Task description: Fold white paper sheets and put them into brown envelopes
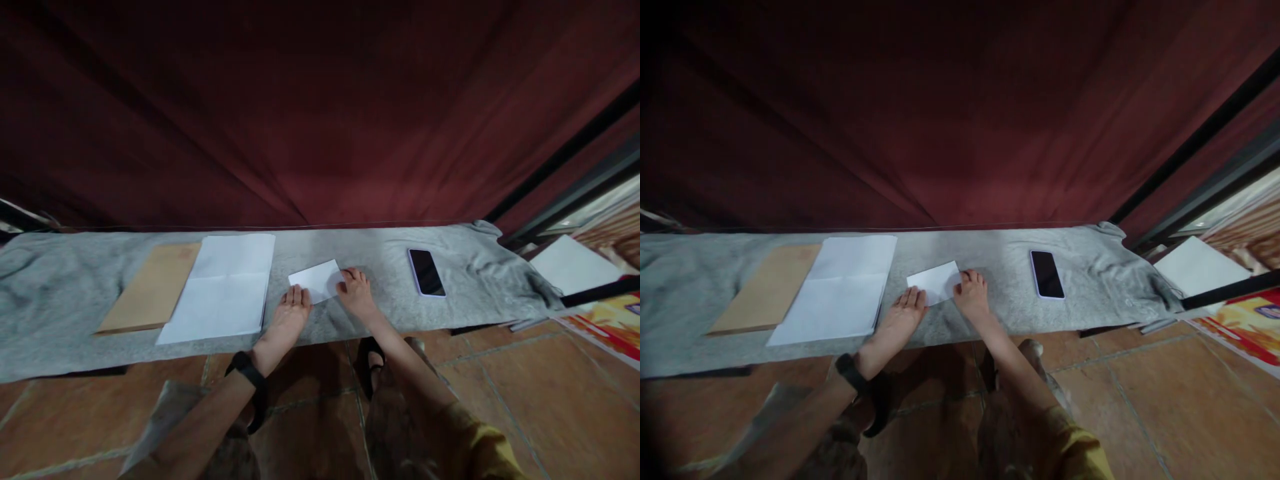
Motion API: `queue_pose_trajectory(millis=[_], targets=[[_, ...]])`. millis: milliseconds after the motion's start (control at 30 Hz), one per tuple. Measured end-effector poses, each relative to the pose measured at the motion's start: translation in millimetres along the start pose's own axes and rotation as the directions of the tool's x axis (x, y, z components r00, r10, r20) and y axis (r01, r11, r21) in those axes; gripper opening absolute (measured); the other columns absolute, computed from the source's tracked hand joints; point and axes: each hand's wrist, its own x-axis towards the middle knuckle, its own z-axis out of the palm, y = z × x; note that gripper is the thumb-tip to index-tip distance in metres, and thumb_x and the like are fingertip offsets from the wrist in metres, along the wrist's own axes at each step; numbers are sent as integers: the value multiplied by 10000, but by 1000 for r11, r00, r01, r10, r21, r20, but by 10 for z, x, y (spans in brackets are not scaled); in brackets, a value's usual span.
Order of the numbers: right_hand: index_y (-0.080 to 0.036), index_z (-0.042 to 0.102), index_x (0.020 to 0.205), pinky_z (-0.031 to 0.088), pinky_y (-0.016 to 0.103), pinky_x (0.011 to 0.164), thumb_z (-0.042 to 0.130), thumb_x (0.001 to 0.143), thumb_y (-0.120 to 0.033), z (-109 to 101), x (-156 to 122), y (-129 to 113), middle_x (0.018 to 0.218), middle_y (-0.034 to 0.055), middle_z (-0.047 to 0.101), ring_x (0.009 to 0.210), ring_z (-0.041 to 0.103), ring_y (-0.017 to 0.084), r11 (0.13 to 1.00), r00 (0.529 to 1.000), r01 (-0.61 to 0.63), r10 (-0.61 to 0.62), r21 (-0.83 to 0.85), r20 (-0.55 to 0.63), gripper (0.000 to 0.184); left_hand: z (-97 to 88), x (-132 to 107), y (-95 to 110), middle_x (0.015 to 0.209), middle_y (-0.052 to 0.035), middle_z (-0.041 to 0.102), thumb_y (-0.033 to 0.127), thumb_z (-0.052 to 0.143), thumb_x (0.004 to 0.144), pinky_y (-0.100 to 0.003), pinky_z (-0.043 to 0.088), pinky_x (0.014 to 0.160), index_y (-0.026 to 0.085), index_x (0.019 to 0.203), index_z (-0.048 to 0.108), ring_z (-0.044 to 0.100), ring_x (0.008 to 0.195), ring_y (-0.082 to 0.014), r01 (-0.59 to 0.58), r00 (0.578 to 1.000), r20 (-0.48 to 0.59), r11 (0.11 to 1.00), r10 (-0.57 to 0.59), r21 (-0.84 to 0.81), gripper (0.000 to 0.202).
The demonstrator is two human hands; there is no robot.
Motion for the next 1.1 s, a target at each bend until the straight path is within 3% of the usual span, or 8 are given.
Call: queue_pose_trajectory(millis=[200, 333, 400, 500, 567, 667, 800, 1100], targets=[[-239, 751, 1001, 406, 381, 1047, 567, 899, -266, -48, 135, 54, 1160, 90, 706, 1174, 597, 262, 810, 984, -170, 175, 561, 46, 212, -178, 3, 13, 1326, -254, 647, -13, 366, 885, -418, 545, 955, 100, 1352, 583, 662, 1202, -314, -22, 1000, -3, 999, 22, -30, 527], [-226, 723, 1092, 494, 360, 934, 392, 970, -406, -112, 278, 163, 1087, 88, 746, 1046, 674, 231, 690, 970, -211, 235, 692, 61, 396, -261, 20, -94, 1055, -162, 755, 144, 368, 984, -372, 566, 829, 158, 1289, 616, 748, 932, -267, 165, 976, -79, 923, -204, -348, 393], [-209, 700, 1137, 527, 352, 876, 376, 958, -481, -134, 311, 192, 1102, 100, 750, 996, 692, 225, 560, 953, -254, 284, 788, 105, 459, -266, 66, -128, 899, -119, 756, 317, 379, 1018, -361, 571, 764, 165, 1162, 665, 750, 837, -264, 247, 918, -88, 734, -386, -633, 355], [-204, 699, 1089, 538, 342, 851, 577, 849, -536, -129, 293, 156, 1111, 105, 750, 993, 691, 233, 271, 922, -319, 310, 908, 231, 427, -256, 161, -122, 918, -94, 750, 531, 501, 947, -376, 593, 745, 161, 1021, 683, 745, 802, -255, 179, 852, 33, 232, -523, -956, 419], [-206, 703, 1044, 542, 338, 843, 694, 770, -524, -104, 256, 79, 1096, 97, 752, 992, 689, 236, 179, 919, -337, 274, 925, 282, 419, -251, 220, -90, 987, -86, 750, 566, 624, 860, -396, 611, 778, 162, 980, 683, 739, 800, -234, 131, 838, 157, -87, -523, -988, 426], [-202, 704, 1010, 558, 329, 787, 748, 726, -536, -58, 203, -61, 1038, 77, 755, 930, 698, 227, 145, 930, -350, 172, 925, 325, 441, -242, 285, -32, 1036, -77, 744, 473, 725, 798, -404, 625, 824, 170, 912, 673, 729, 821, -202, 139, 813, 302, -339, -497, -931, 328], [-196, 705, 983, 551, 305, 641, 789, 666, -470, -9, 186, -153, 896, 44, 747, 773, 681, 206, 145, 935, -351, 116, 925, 336, 428, -216, 311, 25, 1041, -92, 746, 406, 733, 800, -401, 638, 812, 174, 898, 663, 731, 882, -212, 212, 813, 406, -437, -418, -874, 262], [-186, 679, 772, 436, 241, 522, 721, 622, -386, -5, 172, -78, 649, -18, 648, 582, 558, 139, 305, 931, -364, 83, 880, 356, 254, -157, 325, -50, 871, -62, 763, 420, 873, 586, -260, 552, 651, 159, 847, 729, 696, 746, -167, 276, 798, 444, -409, -408, -870, 396]])
